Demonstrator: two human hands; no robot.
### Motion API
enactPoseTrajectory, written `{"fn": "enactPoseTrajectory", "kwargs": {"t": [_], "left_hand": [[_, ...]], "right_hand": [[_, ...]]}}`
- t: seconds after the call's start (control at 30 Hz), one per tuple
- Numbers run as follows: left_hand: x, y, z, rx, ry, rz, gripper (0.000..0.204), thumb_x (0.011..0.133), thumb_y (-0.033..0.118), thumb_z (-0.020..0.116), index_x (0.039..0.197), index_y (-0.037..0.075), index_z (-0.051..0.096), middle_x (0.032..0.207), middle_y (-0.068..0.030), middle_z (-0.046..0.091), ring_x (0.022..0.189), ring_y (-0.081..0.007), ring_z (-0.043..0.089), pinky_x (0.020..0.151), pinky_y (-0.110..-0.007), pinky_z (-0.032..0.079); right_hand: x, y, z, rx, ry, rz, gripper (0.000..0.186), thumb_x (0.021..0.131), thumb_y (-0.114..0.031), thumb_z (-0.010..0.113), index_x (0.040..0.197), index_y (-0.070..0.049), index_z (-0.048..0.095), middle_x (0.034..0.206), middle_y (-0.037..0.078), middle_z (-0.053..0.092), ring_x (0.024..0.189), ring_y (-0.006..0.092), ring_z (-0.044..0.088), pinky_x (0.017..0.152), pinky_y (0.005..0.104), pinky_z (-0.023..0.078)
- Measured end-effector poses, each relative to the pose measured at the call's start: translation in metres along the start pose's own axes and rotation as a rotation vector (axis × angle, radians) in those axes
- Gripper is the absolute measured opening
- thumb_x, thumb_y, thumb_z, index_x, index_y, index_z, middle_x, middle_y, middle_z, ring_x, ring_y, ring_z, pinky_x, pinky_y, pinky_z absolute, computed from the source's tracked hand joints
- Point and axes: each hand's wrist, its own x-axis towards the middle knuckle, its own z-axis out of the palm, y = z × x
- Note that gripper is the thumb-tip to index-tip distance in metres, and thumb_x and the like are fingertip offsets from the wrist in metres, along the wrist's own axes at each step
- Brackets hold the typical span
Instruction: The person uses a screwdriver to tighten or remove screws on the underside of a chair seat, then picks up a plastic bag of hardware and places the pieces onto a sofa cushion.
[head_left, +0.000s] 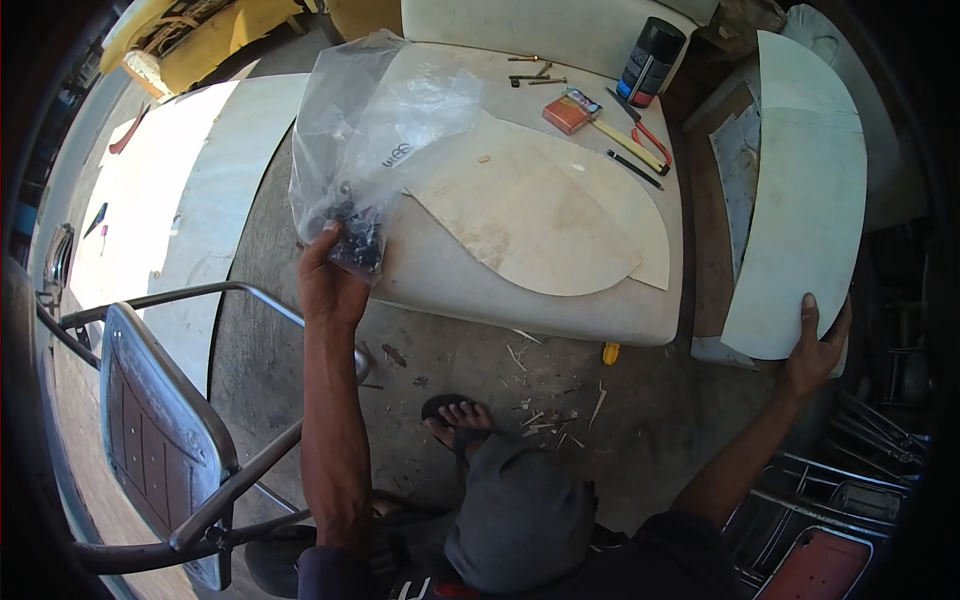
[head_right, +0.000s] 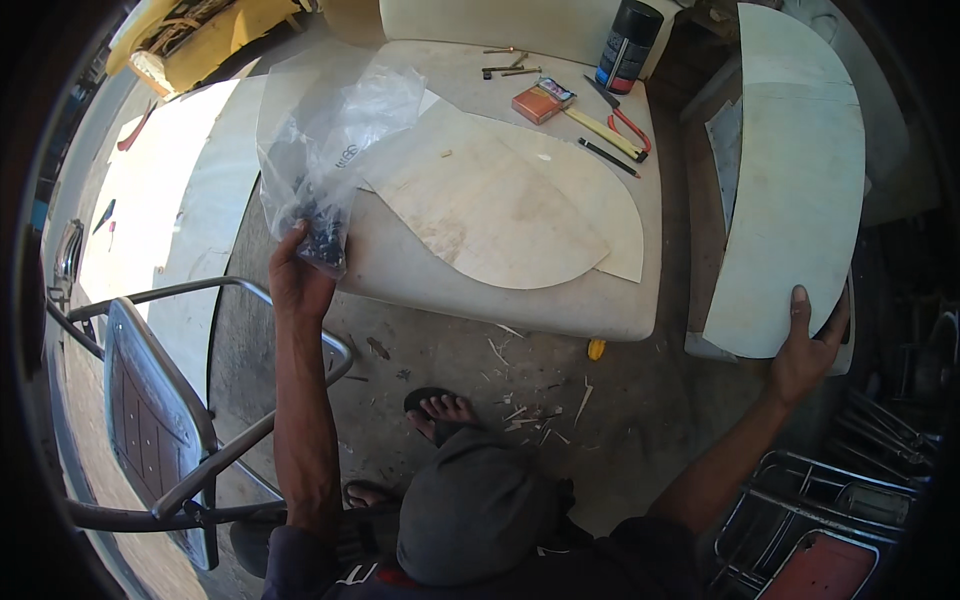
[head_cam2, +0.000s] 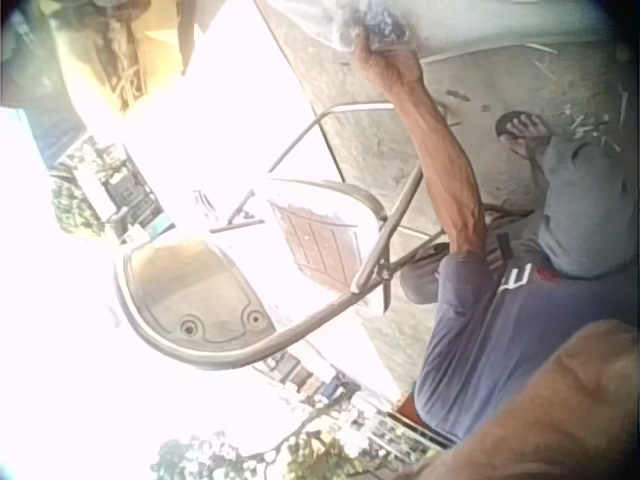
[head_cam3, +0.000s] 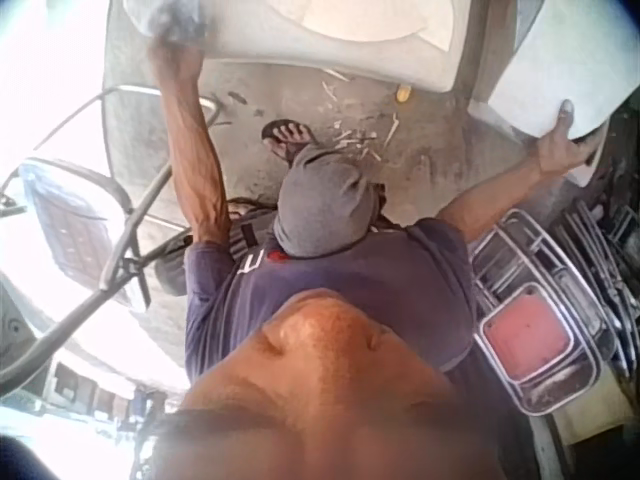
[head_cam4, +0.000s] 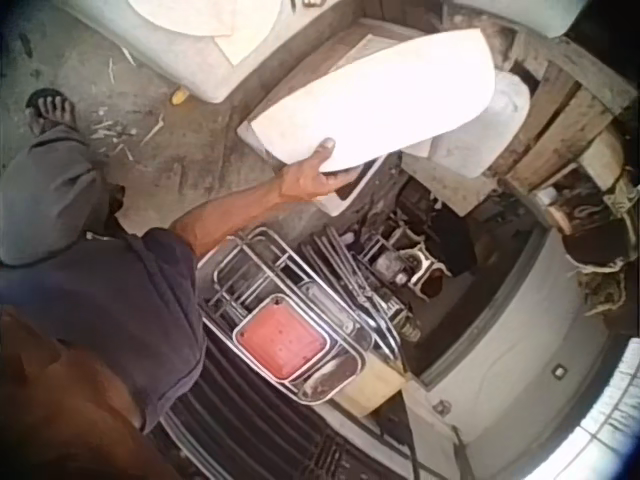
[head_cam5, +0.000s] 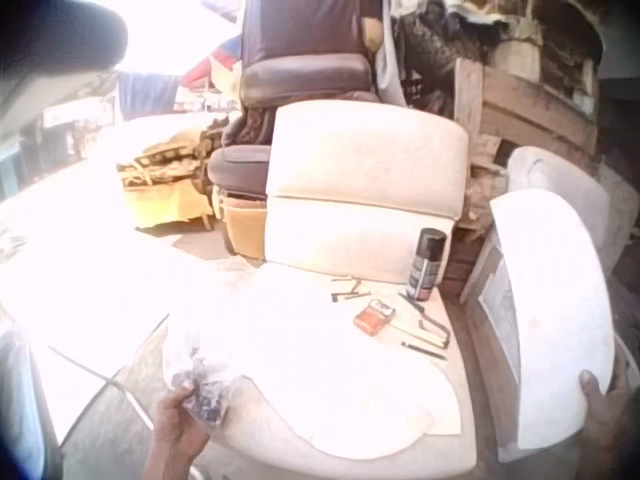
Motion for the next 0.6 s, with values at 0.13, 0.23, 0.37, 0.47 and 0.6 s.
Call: {"fn": "enactPoseTrajectory", "kwargs": {"t": [0.13,0.23,0.37,0.47,0.6], "left_hand": [[-0.007,0.000,0.003,-0.022,-0.026,-0.004,0.049,0.093,0.003,0.058,0.141,-0.001,0.046,0.132,-0.0173,0.062,0.120,-0.0335,0.063,0.104,-0.049,0.053],[-0.016,0.001,0.004,-0.113,-0.042,-0.027,0.048,0.092,0.003,0.058,0.139,-0.001,0.049,0.132,-0.0179,0.063,0.121,-0.0330,0.063,0.103,-0.051,0.053],[-0.031,0.004,0.000,-0.183,-0.080,-0.020,0.047,0.091,0.004,0.059,0.137,0.000,0.051,0.130,-0.0175,0.065,0.120,-0.0319,0.064,0.100,-0.049,0.053],[-0.059,0.011,0.003,-0.118,-0.046,0.001,0.048,0.090,0.006,0.060,0.137,0.000,0.052,0.129,-0.0164,0.066,0.117,-0.0312,0.066,0.097,-0.048,0.055],[-0.093,0.029,-0.017,-0.046,-0.021,0.030,0.049,0.089,0.007,0.061,0.137,0.001,0.052,0.126,-0.0146,0.067,0.110,-0.0296,0.069,0.091,-0.047,0.058]], "right_hand": [[-0.033,0.076,-0.004,-0.600,-0.068,-0.088,0.063,0.093,-0.018,0.074,0.147,0.000,0.048,0.140,0.024,0.053,0.130,0.0378,0.053,0.111,0.0452,0.041],[-0.075,0.015,0.047,-0.485,-0.187,-0.176,0.080,0.085,-0.021,0.080,0.152,-0.003,0.040,0.149,0.022,0.042,0.138,0.0423,0.042,0.113,0.0482,0.039],[-0.121,-0.065,0.127,-0.324,-0.876,-0.620,0.112,0.063,-0.045,0.092,0.158,-0.021,0.037,0.163,0.019,0.026,0.151,0.0421,0.025,0.118,0.0678,0.020],[-0.101,-0.071,0.174,-0.276,-0.967,-0.580,0.096,0.067,-0.035,0.092,0.151,-0.019,0.048,0.154,0.020,0.045,0.145,0.0408,0.039,0.119,0.0566,0.031],[-0.050,-0.049,0.199,-0.124,-0.865,-0.783,0.059,0.075,-0.014,0.084,0.131,-0.011,0.065,0.127,0.020,0.067,0.118,0.0370,0.064,0.100,0.0433,0.053]]}}
